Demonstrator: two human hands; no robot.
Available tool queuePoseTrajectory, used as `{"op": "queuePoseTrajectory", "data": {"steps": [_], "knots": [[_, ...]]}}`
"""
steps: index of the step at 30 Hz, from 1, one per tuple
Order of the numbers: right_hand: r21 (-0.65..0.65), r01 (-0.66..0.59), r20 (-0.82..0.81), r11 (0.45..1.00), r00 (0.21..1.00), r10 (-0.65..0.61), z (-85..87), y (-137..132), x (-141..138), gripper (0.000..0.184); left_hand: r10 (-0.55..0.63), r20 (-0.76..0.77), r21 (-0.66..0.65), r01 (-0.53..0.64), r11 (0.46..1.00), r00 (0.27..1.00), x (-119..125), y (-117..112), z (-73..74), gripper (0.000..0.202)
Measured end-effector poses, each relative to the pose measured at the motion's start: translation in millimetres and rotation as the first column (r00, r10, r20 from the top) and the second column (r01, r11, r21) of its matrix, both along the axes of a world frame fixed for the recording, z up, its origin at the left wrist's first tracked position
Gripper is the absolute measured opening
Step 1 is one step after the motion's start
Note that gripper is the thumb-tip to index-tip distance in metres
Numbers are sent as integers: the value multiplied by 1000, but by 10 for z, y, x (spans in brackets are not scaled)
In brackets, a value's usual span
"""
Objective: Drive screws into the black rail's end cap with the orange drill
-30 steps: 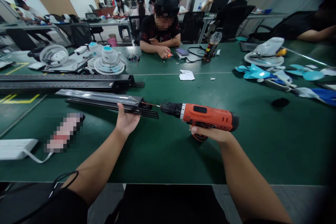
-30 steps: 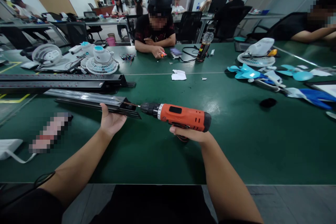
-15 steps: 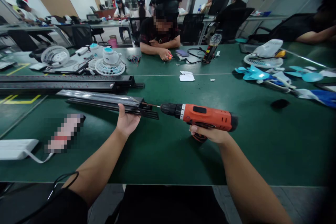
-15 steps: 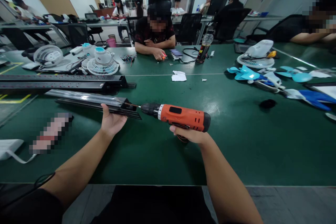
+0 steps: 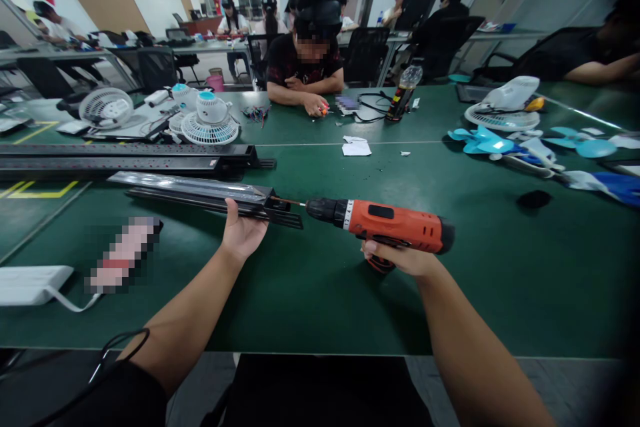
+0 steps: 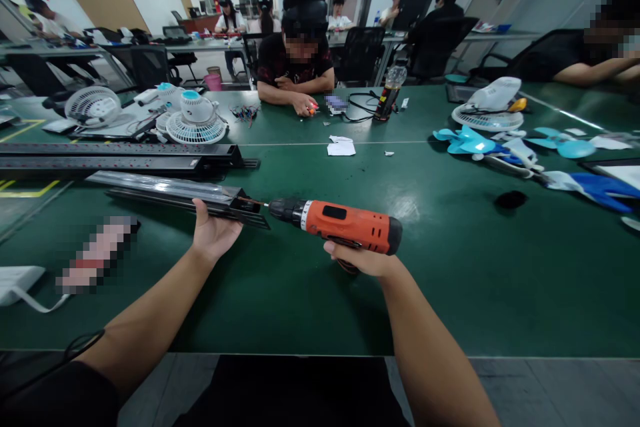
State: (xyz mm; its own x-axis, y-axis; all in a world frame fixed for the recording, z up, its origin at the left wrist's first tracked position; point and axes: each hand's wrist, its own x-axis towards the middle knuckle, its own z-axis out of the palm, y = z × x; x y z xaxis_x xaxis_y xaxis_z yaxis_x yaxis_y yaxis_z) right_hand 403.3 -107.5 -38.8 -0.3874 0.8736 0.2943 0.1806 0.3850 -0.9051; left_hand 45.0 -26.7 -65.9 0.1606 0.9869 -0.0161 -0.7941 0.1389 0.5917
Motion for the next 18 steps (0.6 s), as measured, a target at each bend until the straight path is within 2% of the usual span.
{"op": "queuePoseTrajectory", "data": {"steps": [8, 14, 18], "knots": [[-7, 13, 12, 1000, 1000, -13, -11, -7, 12, 29, 5, -10, -14, -5, 1000, 1000, -15, 10, -23, 70], [-47, -22, -22, 999, 1000, 21, -33, 12, 31, 23, 8, -15, -22, -9, 1000, 1000, 17, -20, 44, 66], [-77, -56, -58, 995, 997, 52, 23, 42, 39, 19, 28, -14, -32, -28, 999, 1000, 36, -32, 71, 64]]}}
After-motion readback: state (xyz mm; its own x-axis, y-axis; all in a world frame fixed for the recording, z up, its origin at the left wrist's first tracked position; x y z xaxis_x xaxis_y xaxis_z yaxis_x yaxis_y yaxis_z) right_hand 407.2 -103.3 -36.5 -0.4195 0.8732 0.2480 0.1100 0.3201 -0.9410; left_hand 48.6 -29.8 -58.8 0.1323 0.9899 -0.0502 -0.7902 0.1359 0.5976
